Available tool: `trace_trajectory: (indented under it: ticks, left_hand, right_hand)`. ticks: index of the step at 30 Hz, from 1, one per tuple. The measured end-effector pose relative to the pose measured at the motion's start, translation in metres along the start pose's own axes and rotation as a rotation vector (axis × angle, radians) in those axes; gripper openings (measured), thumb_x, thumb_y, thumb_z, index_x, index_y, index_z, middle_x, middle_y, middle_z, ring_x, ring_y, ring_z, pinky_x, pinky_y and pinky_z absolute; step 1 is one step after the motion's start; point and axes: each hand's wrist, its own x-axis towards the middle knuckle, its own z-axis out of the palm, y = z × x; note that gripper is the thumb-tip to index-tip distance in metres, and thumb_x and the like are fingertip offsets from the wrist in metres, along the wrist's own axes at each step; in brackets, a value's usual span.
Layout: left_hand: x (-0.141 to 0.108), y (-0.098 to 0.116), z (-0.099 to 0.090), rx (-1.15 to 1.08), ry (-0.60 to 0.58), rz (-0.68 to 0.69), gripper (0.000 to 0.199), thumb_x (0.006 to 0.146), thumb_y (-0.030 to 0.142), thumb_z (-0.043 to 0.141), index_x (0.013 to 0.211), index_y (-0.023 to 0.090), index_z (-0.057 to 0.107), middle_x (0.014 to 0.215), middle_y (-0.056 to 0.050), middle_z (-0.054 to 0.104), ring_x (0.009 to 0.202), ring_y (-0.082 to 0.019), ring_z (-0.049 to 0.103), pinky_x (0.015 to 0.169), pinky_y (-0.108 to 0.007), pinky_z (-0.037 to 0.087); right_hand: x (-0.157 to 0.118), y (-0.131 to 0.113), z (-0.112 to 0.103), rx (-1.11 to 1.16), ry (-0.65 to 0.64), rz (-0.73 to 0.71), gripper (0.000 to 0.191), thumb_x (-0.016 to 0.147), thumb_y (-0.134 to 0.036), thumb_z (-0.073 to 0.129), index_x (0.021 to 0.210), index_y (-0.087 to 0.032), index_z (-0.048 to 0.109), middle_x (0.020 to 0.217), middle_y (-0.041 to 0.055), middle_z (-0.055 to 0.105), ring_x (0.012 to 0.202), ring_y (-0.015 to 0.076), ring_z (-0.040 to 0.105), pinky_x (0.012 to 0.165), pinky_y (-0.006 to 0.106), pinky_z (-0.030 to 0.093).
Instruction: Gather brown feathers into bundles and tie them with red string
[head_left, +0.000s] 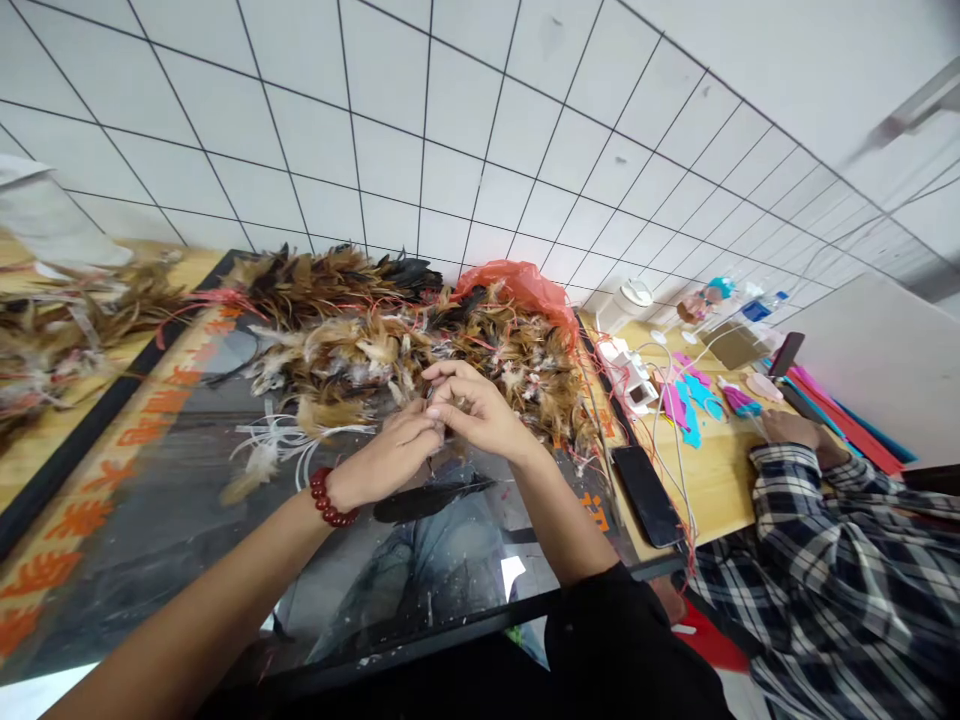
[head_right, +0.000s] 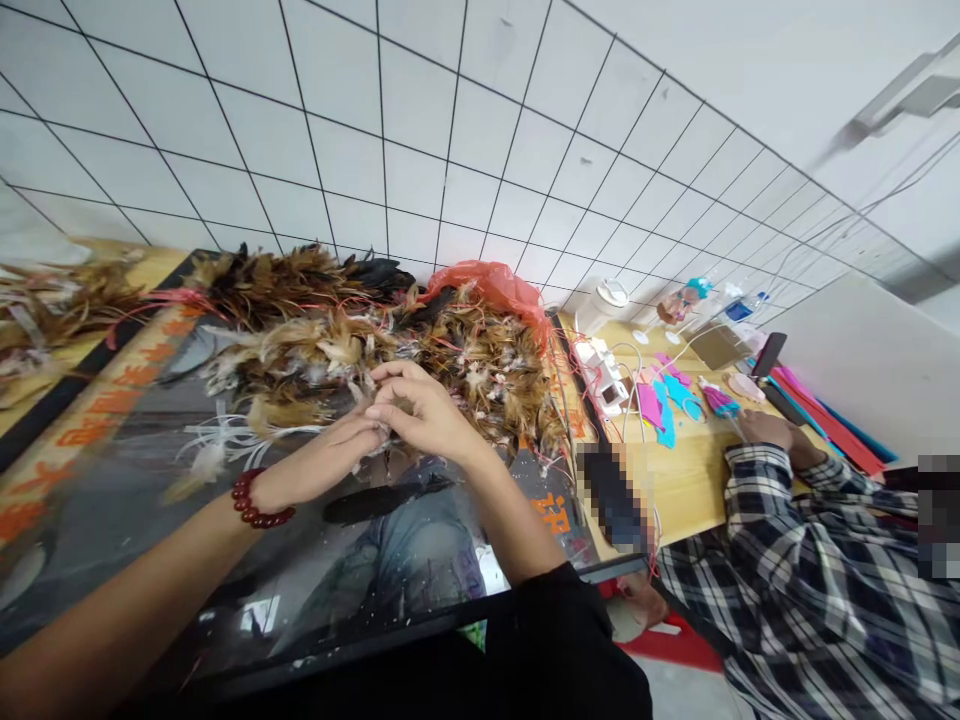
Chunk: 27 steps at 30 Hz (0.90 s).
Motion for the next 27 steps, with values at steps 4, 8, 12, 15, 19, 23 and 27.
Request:
trace_trajectory:
  ticks: [4,8,12,15,19,23,27]
  left_hand:
    - [-0.002,-0.003,0.007,0.042,0.039,0.066,0.031,0.091,0.037,0.036,0.083,0.02,0.06,0.097,-0.008,0.064,0.102,-0.026,0.054,0.098,-0.044,0.041]
    - [0.003,-0.01,0.008,-0.05,0.161,0.05,0.033,0.093,0.036,0.032,0.079,0.02,0.057,0.093,-0.007,0.062,0.094,-0.022,0.055,0.093,-0.039,0.045]
    - [0.006,-0.014,0.006,-0.134,0.233,0.074,0.03,0.093,0.038,0.036,0.079,0.02,0.055,0.093,-0.007,0.06,0.09,-0.021,0.054,0.09,-0.037,0.045]
    - [0.006,-0.013,0.005,-0.139,0.243,0.081,0.032,0.093,0.04,0.038,0.073,0.02,0.054,0.088,-0.007,0.058,0.086,-0.021,0.053,0.088,-0.036,0.044]
    - [0.007,-0.011,0.003,-0.213,0.235,0.08,0.039,0.092,0.045,0.044,0.067,0.02,0.061,0.082,-0.006,0.058,0.087,-0.021,0.053,0.087,-0.034,0.043]
    - [0.008,-0.01,0.0,-0.521,0.238,-0.084,0.032,0.078,0.049,0.067,0.072,0.018,0.073,0.085,-0.007,0.067,0.09,-0.022,0.057,0.09,-0.037,0.043]
    - [0.008,-0.006,-0.003,-0.908,0.231,-0.288,0.033,0.06,0.041,0.085,0.076,0.014,0.077,0.083,-0.009,0.074,0.088,-0.022,0.062,0.088,-0.036,0.044]
  right_hand:
    - [0.001,0.002,0.002,0.039,-0.006,0.014,0.021,0.091,-0.036,0.062,0.079,-0.019,0.063,0.119,0.0087,0.06,0.112,0.0181,0.058,0.103,0.036,0.045]
    - [0.001,0.003,-0.006,0.023,0.087,0.032,0.022,0.096,-0.037,0.053,0.094,-0.02,0.066,0.114,0.0086,0.064,0.114,0.0175,0.058,0.105,0.037,0.044]
    - [0.0,0.003,-0.015,-0.029,0.006,-0.063,0.017,0.093,-0.034,0.06,0.102,-0.02,0.066,0.109,0.0081,0.066,0.107,0.0173,0.061,0.1,0.035,0.046]
    - [-0.002,-0.001,-0.015,-0.206,-0.004,-0.082,0.01,0.093,-0.027,0.06,0.092,-0.02,0.066,0.104,0.0063,0.067,0.102,0.0176,0.061,0.096,0.035,0.045]
    - [-0.004,-0.01,-0.013,-0.429,0.003,-0.064,0.013,0.094,-0.023,0.055,0.085,-0.021,0.063,0.111,0.006,0.066,0.107,0.0196,0.058,0.095,0.037,0.04]
    - [-0.005,-0.018,-0.012,-0.563,0.035,-0.046,0.009,0.093,-0.021,0.054,0.088,-0.021,0.061,0.114,0.0066,0.064,0.109,0.0212,0.055,0.095,0.038,0.036]
    - [-0.005,-0.02,-0.014,-0.585,0.023,-0.049,0.008,0.094,-0.023,0.054,0.089,-0.021,0.061,0.11,0.0063,0.063,0.107,0.0213,0.054,0.092,0.037,0.036]
